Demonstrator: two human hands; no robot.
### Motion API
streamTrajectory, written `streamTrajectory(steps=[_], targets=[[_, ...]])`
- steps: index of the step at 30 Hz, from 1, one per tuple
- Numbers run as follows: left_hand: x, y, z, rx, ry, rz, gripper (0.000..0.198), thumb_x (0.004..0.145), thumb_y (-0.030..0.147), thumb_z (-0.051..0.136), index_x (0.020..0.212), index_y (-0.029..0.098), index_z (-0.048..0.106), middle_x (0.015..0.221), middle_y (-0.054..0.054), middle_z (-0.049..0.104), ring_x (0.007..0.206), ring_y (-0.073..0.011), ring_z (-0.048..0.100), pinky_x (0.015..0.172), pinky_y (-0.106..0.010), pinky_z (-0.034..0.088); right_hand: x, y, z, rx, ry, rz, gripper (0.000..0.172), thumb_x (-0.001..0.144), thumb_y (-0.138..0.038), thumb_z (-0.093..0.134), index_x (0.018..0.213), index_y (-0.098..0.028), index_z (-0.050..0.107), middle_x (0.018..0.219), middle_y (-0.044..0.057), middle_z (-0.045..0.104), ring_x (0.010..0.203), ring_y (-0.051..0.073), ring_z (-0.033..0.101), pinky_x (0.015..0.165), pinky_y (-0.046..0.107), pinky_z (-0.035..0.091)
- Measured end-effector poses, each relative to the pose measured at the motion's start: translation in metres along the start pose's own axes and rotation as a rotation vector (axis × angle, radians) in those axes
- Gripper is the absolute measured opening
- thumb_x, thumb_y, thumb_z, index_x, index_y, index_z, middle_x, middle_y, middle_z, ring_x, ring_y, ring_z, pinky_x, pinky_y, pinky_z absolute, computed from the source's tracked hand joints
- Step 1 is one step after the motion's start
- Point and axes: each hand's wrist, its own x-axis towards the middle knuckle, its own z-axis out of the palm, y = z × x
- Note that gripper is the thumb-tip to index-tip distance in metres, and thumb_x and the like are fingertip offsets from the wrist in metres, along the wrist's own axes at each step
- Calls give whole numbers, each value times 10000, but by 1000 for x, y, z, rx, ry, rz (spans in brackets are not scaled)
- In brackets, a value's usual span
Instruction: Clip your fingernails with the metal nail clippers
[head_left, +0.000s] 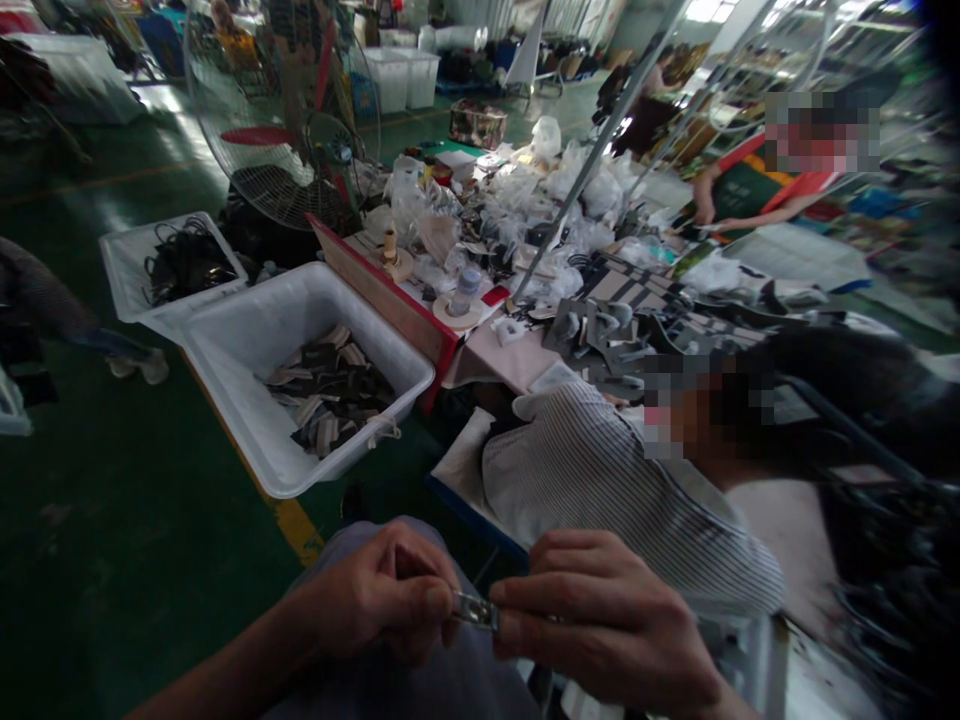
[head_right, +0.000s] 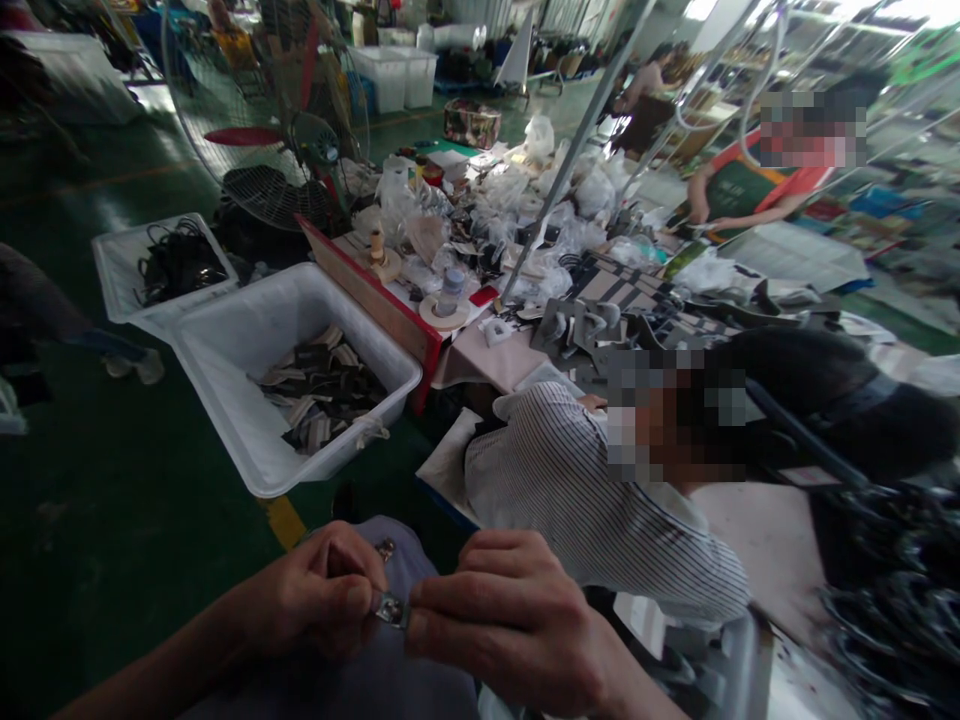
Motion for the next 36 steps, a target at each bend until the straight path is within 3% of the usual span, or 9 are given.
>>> streamTrajectory(steps=[7,21,26,36], targets=[[0,-14,-9,-6,-2,-1,532,968,601,963,926,85,843,646,-46,627,475,-77,455,458,-194,361,-9,4,3,61,-32,-8,247,1152,-142,727,1375,-100,827,1193,132,907,754,172,756,613,378,536],[-3,-11,-3,-2,-12,5,535,964,602,963,898,82,855,614,-56,637,443,-81,468,440,-195,381,-6,-2,-10,9,-148,21,293,1154,-170,748,1440,-154,809,1216,104,912,782,161,745,686,364,566],[-6,-15,-9,-6,-3,26,524,985,593,952,944,78,865,641,-64,655,473,-94,507,467,-199,401,1,-2,-2,66,-81,15,200,1140,-135,754,1319,-97,834,1199,134,901,782,177,744,661,385,527],[2,-8,-12,-93,-55,1,494,1051,554,876,970,68,851,620,-24,590,469,-99,466,466,-228,355,2,-5,3,-37,-26,29,171,1152,-122,722,1275,-102,839,1117,112,892,762,169,725,650,372,506]])
